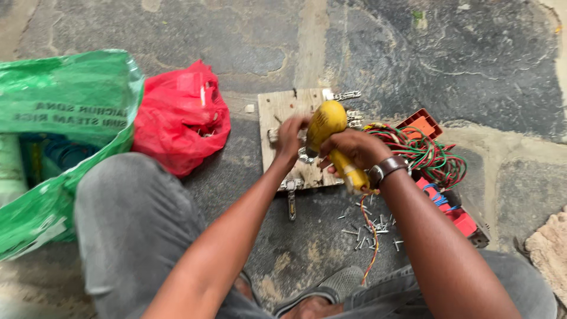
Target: The person sits on the ground and uses a yellow power drill to attach metal hinges to a wooden board. They repeatedly pick up hinges and screws, position them, and drive screws into the wood.
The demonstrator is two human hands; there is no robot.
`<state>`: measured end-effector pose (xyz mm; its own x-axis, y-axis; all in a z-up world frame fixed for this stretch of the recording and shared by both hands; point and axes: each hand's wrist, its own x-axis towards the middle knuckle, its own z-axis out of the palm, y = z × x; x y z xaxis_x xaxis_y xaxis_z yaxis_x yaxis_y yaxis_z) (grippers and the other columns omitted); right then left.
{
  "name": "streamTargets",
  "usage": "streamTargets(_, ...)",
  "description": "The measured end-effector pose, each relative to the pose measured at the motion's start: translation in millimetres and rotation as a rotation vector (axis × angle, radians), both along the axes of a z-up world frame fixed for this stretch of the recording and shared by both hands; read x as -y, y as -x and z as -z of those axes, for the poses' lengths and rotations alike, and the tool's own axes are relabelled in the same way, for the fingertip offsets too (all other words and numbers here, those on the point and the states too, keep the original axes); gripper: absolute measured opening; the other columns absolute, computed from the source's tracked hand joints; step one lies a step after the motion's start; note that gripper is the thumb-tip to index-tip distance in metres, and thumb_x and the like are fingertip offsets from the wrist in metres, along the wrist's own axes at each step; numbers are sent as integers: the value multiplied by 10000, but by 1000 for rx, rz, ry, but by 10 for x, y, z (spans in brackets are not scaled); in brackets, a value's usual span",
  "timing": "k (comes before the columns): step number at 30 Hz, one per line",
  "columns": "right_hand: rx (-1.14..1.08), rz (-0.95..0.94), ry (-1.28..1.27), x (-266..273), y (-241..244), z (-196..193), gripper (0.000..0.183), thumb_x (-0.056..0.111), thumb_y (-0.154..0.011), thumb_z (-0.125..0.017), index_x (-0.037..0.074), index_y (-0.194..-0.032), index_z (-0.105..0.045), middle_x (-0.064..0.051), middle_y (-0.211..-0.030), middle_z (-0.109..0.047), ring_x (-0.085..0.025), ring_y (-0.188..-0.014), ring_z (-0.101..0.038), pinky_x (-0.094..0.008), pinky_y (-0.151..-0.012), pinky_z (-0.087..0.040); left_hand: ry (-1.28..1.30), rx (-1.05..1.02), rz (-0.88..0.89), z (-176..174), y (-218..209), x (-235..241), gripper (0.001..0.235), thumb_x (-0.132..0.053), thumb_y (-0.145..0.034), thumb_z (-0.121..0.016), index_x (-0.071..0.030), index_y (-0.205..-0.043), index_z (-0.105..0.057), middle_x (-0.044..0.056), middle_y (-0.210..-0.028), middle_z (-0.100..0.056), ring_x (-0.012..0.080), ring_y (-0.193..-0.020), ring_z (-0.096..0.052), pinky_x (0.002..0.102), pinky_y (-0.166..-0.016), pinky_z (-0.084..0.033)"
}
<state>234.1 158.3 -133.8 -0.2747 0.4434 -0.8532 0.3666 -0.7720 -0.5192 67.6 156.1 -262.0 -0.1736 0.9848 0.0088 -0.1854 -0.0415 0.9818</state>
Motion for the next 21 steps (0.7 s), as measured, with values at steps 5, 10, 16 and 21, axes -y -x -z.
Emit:
streamTargets(5, 3, -19, -8, 65, 4, -72, 317, 140, -836, -629, -23, -1105, -672, -134, -803, -725, -211, -536, -633, -366, -492, -560, -50, -671, 152, 604, 53, 636, 298, -43, -799, -698, 20, -1090, -704, 202, -962, -648, 366, -896, -644, 463, -787, -531)
streamTargets(10, 41, 5, -74, 236, -19, -128, 326, 90, -794, -687, -83, -1070, -670, -144, -769, -685, -244, -542, -656, -379, -492, -570, 47, -885, 249, 684, -13, 575, 169, -50, -857, -682, -76, -1012, -743, 153, -942, -668, 354, -885, -675, 470, -781, -551)
streamTargets(16, 69, 141, -152, 544, -55, -571, 371, 58, -763, -712, -27, -1114, -625, -133, -763, -665, -245, -545, -644, -389, -491, -561, -75, -1007, 340, 506, -53, 484, 198, -60, -803, -718, -80, -1000, -721, 151, -904, -685, 360, -774, -676, 483, -724, -573)
streamTargets(21, 28, 283, -355, 963, -358, -1140, 424, 57, -786, -654, 49, -1210, -635, -65, -888, -737, -198, -627, -648, -343, -555, -559, 180, -869, 272, 284, -111, 269, 110, -40, -951, -610, -54, -1005, -705, 101, -884, -712, 236, -717, -716, 388, -641, -596)
